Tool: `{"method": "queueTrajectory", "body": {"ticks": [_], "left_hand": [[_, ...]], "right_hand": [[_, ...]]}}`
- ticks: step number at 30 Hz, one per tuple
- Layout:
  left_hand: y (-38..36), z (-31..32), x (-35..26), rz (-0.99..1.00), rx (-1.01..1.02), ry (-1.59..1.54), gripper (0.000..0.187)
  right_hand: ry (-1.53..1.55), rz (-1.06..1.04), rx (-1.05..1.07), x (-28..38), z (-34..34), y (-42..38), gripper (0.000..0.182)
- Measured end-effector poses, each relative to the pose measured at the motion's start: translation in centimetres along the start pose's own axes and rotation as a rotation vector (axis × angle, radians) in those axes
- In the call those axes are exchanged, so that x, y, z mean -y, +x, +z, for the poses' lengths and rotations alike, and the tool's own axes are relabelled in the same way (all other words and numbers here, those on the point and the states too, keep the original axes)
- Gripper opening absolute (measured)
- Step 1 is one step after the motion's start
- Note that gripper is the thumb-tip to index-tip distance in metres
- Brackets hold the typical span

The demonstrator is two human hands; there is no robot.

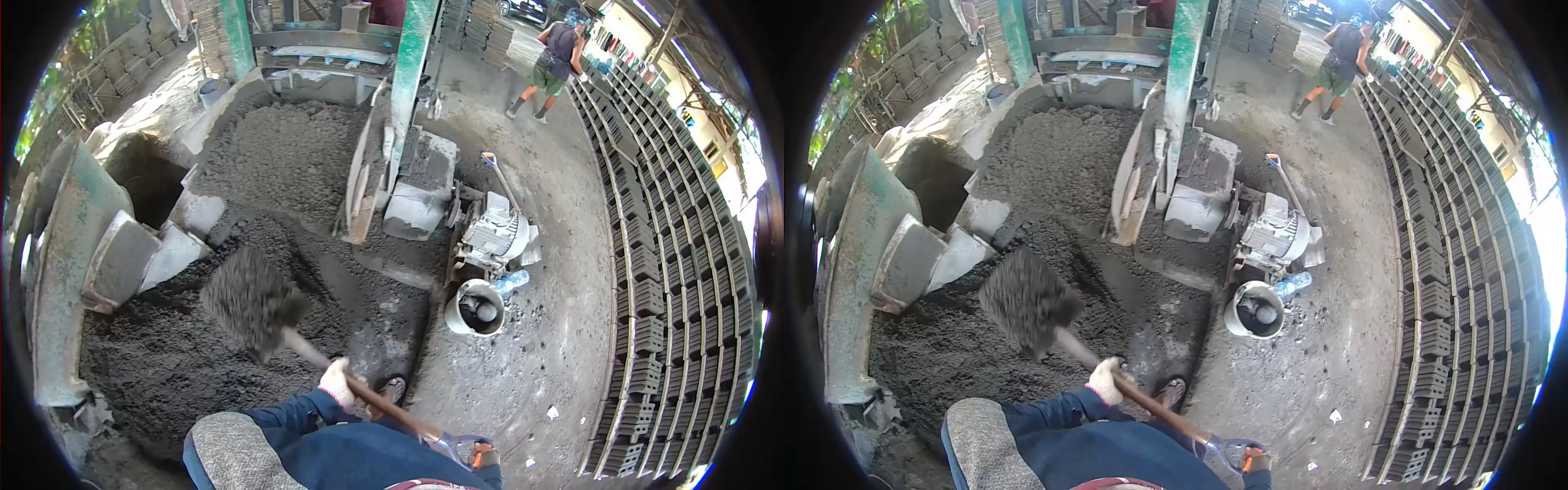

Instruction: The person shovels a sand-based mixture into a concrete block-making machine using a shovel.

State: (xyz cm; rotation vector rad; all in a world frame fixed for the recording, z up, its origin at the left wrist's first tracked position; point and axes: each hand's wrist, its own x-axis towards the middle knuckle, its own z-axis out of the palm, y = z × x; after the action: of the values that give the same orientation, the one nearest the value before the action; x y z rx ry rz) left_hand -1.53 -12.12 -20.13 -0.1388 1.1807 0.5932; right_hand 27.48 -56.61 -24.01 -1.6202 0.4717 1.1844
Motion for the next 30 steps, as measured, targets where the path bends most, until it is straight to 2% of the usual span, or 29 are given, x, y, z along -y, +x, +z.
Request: {"method": "queueTrajectory", "body": {"ticks": [3, 5, 6, 7, 8, 9, 10, 11, 12, 13, 15, 16, 17, 19, 21, 22, 25, 26, 29, 30], "left_hand": [[-8.6, 8.4, -7.3, 0.105, 0.185, 0.040, 0.027], [-5.6, 9.1, -10.8, 0.227, 0.370, 0.168, 0.023], [-7.3, 9.8, -11.7, 0.286, 0.269, 0.224, 0.020], [-4.4, 7.9, -12.0, 0.272, 0.306, 0.224, 0.021], [-3.4, 5.9, -11.9, 0.154, 0.247, 0.165, 0.022], [-2.6, 3.8, -11.6, 0.037, 0.186, 0.110, 0.024], [-1.5, 1.3, -10.8, 0.089, 0.165, 0.138, 0.026], [-1.8, -0.7, -10.1, 0.047, 0.030, 0.091, 0.028], [-2.8, -2.3, -9.7, 0.029, -0.023, 0.064, 0.025], [-4.2, -3.2, -9.3, 0.010, -0.073, 0.038, 0.023], [-8.8, -3.7, -8.4, 0.008, 0.053, -0.100, 0.023], [-10.3, -3.4, -8.1, 0.078, 0.126, -0.108, 0.026], [-11.7, -3.4, -8.3, 0.049, 0.269, -0.131, 0.029], [-14.2, -2.7, -8.4, 0.118, 0.530, -0.100, 0.033], [-16.6, -0.9, -8.1, 0.205, 0.660, -0.100, 0.037], [-16.8, -0.2, -7.8, 0.260, 0.671, -0.066, 0.042], [-17.1, 1.7, -7.1, 0.356, 0.834, 0.109, 0.042], [-16.8, 2.2, -7.0, 0.306, 0.937, 0.115, 0.045], [-17.7, 5.0, -7.0, 0.209, 1.157, 0.102, 0.051], [-17.6, 6.0, -7.2, 0.232, 1.118, 0.095, 0.051]], "right_hand": [[0.087, 0.092, 0.033, -1.9, 6.0, 0.4, 0.011], [0.173, 0.155, 0.117, -2.7, 10.5, 1.9, 0.012], [0.143, 0.210, 0.171, -3.4, 10.8, 3.2, 0.011], [0.111, 0.262, 0.221, -3.8, 9.9, 4.9, 0.011], [0.078, 0.315, 0.269, -4.2, 8.9, 5.5, 0.012], [0.003, 0.220, 0.180, -4.4, 8.5, 4.1, 0.015], [-0.070, 0.124, 0.094, -4.2, 8.3, 2.5, 0.018], [-0.144, 0.033, 0.009, -4.2, 8.0, 1.3, 0.021], [-0.159, 0.066, -0.010, -3.8, 8.1, 0.3, 0.031], [-0.132, -0.118, -0.076, -3.4, 9.7, -1.8, 0.028], [-0.092, -0.475, -0.219, -4.5, 12.5, -6.6, 0.023], [-0.190, -0.638, -0.273, -6.8, 11.0, -4.3, 0.035], [-0.289, -0.799, -0.323, -9.1, 10.0, -1.1, 0.053], [0.155, -0.305, 0.013, -9.3, 6.6, -0.5, 0.045], [-0.251, -0.327, 0.109, -7.4, 7.8, -7.8, 0.038], [-0.145, -0.286, 0.217, -8.8, 5.8, -6.5, 0.030], [-0.355, -0.463, 0.123, -11.8, 5.5, -5.8, 0.024], [-1.097, -0.732, -0.024, -14.3, 3.7, -1.3, 0.016], [0.252, -0.050, 0.120, -14.5, 5.8, -4.2, 0.010], [0.345, 0.057, 0.173, -14.0, 5.7, -5.1, 0.006]]}}
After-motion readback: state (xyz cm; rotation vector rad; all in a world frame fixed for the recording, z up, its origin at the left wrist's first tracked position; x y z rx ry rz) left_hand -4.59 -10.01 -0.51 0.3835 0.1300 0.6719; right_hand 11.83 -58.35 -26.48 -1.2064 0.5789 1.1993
